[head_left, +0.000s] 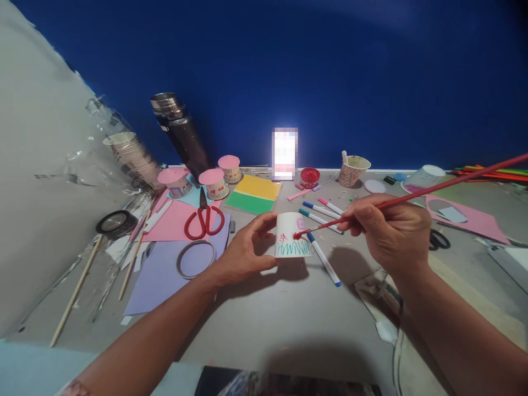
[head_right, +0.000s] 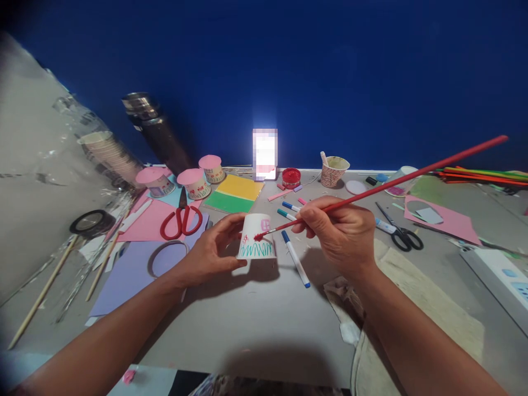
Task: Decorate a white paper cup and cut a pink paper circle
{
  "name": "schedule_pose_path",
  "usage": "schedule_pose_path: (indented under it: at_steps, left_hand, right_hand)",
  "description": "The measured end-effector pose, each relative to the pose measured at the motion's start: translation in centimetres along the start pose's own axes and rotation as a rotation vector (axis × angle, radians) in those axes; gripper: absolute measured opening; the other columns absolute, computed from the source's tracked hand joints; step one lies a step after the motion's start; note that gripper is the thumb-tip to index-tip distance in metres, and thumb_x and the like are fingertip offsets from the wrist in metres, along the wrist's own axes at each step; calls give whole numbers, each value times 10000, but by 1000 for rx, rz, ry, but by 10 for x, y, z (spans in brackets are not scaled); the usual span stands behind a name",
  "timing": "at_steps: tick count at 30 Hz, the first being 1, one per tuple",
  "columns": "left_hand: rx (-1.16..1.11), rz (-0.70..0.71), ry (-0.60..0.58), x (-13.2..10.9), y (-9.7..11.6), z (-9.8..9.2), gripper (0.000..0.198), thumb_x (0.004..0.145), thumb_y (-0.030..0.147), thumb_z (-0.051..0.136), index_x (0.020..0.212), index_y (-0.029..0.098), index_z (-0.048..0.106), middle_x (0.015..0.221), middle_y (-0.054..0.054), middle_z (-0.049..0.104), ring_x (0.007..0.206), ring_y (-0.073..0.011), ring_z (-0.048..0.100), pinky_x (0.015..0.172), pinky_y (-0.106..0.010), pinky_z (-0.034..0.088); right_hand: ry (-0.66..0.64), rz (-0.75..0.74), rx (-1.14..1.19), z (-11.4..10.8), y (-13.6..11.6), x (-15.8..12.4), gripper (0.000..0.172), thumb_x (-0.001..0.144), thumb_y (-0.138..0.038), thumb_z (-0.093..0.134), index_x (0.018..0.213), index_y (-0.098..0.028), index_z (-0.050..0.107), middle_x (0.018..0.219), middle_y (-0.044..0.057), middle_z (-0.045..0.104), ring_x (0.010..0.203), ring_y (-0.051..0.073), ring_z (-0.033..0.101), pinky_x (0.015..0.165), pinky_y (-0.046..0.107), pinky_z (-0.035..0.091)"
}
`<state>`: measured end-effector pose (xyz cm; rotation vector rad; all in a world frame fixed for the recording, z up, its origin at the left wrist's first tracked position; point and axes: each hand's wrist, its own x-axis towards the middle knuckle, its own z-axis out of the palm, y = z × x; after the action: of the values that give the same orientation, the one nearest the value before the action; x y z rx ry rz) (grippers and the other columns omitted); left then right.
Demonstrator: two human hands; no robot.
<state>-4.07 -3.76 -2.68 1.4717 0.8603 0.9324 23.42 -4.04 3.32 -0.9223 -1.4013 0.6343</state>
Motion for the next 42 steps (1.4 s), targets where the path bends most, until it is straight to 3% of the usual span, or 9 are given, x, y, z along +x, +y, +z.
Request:
schedule_pose_path:
  at_steps: [9,15,20,25,27,30,33,36,42]
  left_hand:
    - [-16,-23,4,1,4,1,844,724,160,920,1483,355,608,1603,-93,582,1530,-366,501,1310,-590,340]
    - [-153,30,-49,4,3,2,797,743,201,936,1453,354,609,1584,-94,586,1514,-362,512,1242,-543,422]
    - [-285,-9,-43,6,5,7,833,703,218,958,1434,345,578,1536,-97,620,1460,-349,561,1188,-512,468]
    - [-336,-14,-57,4,10,11,796,710,234,949,1405,323,570,1518,-115,623,1445,-356,569,1179,-519,467]
    - [-345,-1,-59,4,10,11,791,718,221,945,1405,328,567,1542,-112,605,1460,-354,557,1192,-521,454]
    - [-330,11,-79,5,9,10,774,736,219,935,1407,337,566,1559,-109,587,1471,-359,548,1192,-529,458]
    - [-207,47,-73,3,10,5,863,739,277,944,1489,349,524,1638,-118,503,1515,-382,494,1211,-554,447]
    - [71,87,-29,-1,13,-2,947,755,338,944,1572,370,468,1708,-105,399,1584,-387,391,1262,-563,401]
    - [498,178,-8,-2,12,-5,868,773,269,890,1546,344,504,1561,-93,531,1463,-352,515,1234,-561,450]
  right_hand:
    - [110,4,58,-1,1,3,312,924,-511,829,740,-260,804,617,13,747,494,164,652,457,298,509]
    - [130,65,130,-1,5,7,304,980,-522,759,909,-239,845,671,24,769,550,153,672,451,259,465]
    - [-91,120,-12,5,8,4,249,913,-447,833,1090,-272,831,942,52,859,818,214,788,654,310,616]
    - [-410,45,-179,10,15,-3,736,710,-578,961,1350,-293,735,1320,114,800,1187,353,759,937,475,636]
    - [-466,-12,-240,11,18,-4,827,688,-620,964,1400,-291,701,1379,134,766,1231,382,738,1024,531,600]
    - [-493,-92,-330,10,22,-5,828,738,-631,932,1445,-291,665,1386,148,749,1217,387,734,1078,579,561]
    - [-510,-162,-399,9,24,-6,840,765,-639,911,1473,-277,641,1343,168,750,1192,393,720,989,564,601]
    - [-542,-223,-461,11,25,-7,840,759,-608,928,1469,-261,645,1264,176,764,1148,396,707,912,545,619]
    - [-577,-258,-494,17,25,-7,833,769,-524,945,1486,-226,643,1208,173,779,1091,372,706,881,526,625]
